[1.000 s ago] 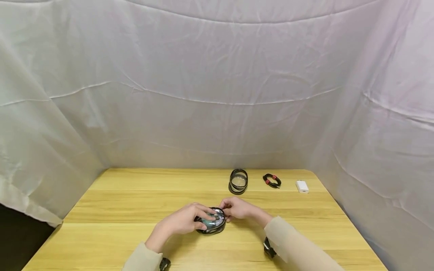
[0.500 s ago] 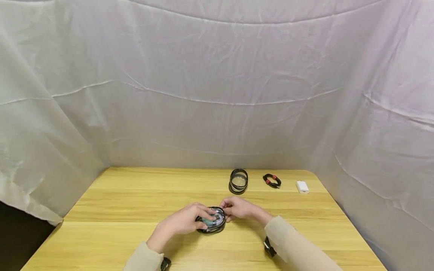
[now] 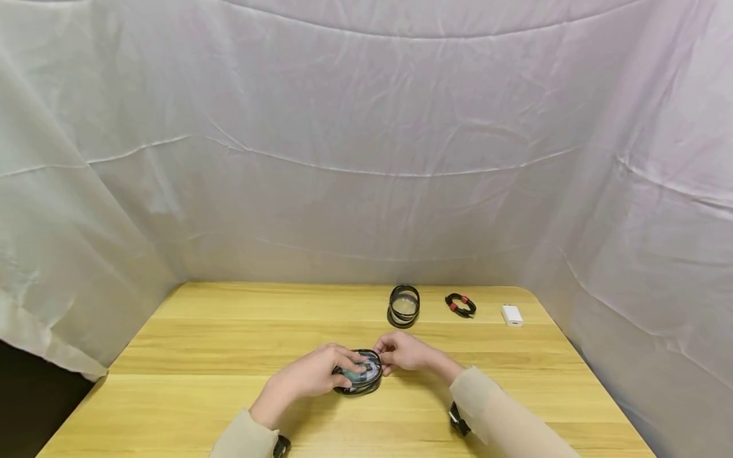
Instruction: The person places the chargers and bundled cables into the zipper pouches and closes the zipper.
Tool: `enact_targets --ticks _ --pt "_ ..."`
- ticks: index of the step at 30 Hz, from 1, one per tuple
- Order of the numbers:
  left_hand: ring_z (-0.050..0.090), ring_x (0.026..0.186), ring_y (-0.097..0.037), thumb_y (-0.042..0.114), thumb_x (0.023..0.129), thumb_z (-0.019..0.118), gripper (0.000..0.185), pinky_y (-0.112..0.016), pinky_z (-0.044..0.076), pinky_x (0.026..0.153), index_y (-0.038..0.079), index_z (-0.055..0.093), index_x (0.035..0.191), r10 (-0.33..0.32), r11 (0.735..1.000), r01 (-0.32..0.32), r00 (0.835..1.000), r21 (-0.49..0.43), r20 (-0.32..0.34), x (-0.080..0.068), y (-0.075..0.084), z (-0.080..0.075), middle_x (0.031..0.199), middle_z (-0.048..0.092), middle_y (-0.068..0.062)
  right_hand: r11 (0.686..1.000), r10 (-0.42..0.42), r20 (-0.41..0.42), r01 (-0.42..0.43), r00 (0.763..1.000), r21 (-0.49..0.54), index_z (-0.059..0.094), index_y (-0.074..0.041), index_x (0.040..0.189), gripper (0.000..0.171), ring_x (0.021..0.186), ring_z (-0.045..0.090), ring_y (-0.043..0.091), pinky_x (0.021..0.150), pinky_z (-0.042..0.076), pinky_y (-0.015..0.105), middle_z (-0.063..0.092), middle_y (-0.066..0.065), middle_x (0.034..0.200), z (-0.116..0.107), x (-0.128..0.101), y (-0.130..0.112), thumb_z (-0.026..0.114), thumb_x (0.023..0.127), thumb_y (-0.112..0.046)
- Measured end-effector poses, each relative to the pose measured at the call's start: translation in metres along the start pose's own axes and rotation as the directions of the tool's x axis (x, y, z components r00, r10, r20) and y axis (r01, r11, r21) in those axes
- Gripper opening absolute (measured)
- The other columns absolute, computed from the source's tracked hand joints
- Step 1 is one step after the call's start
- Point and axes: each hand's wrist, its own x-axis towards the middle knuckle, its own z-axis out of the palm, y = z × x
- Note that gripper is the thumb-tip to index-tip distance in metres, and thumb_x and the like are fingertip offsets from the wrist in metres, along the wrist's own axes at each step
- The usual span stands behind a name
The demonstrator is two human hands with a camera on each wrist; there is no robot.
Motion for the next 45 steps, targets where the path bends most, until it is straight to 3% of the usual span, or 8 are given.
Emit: enact_targets --ticks 9,23,45 --pt "0.058 0.132 -0.028 0.01 0.089 0.08 0.033 -0.051 0.046 0.113 0.014 0.077 0.122 -0.013 1.0 0.013 1.0 0.004 -0.005 -0.0004 -0.0004 0.0015 0.138 0.068 0.003 1.0 0.0 0.001 0.0 1.0 -0.031 0.067 0.007 0.104 0.012 0.074 0.068 0.014 0.072 0.064 0.027 0.064 0.006 0.088 0.0012 0.0007 0.003 0.056 0.1 0.009" --pt "0.06 0.131 -0.028 0.007 0.088 0.08 0.035 -0.043 0.049 0.112 0.01 0.076 0.123 -0.005 1.0 0.005 1.0 -0.03 0.0 0.0024 -0.0014 0.0058 0.138 0.067 0.0 1.0 -0.006 0.033 0.006 0.999 0.005 0.066 0.008 0.104 0.01 0.075 0.069 0.016 0.074 0.064 0.03 0.065 0.008 0.089 -0.0019 -0.0038 0.0065 0.058 0.099 0.008" --pt "0.059 0.132 -0.028 0.008 0.089 0.08 0.034 -0.044 0.048 0.112 0.011 0.076 0.123 -0.03 0.999 0.03 1.0 -0.023 -0.008 0.0028 0.0009 0.0021 0.139 0.067 0.002 1.0 -0.006 0.062 0.005 0.998 0.013 0.066 0.009 0.104 0.008 0.077 0.069 0.017 0.076 0.065 0.033 0.066 0.008 0.09 -0.0085 -0.0076 0.0017 0.06 0.1 0.006"
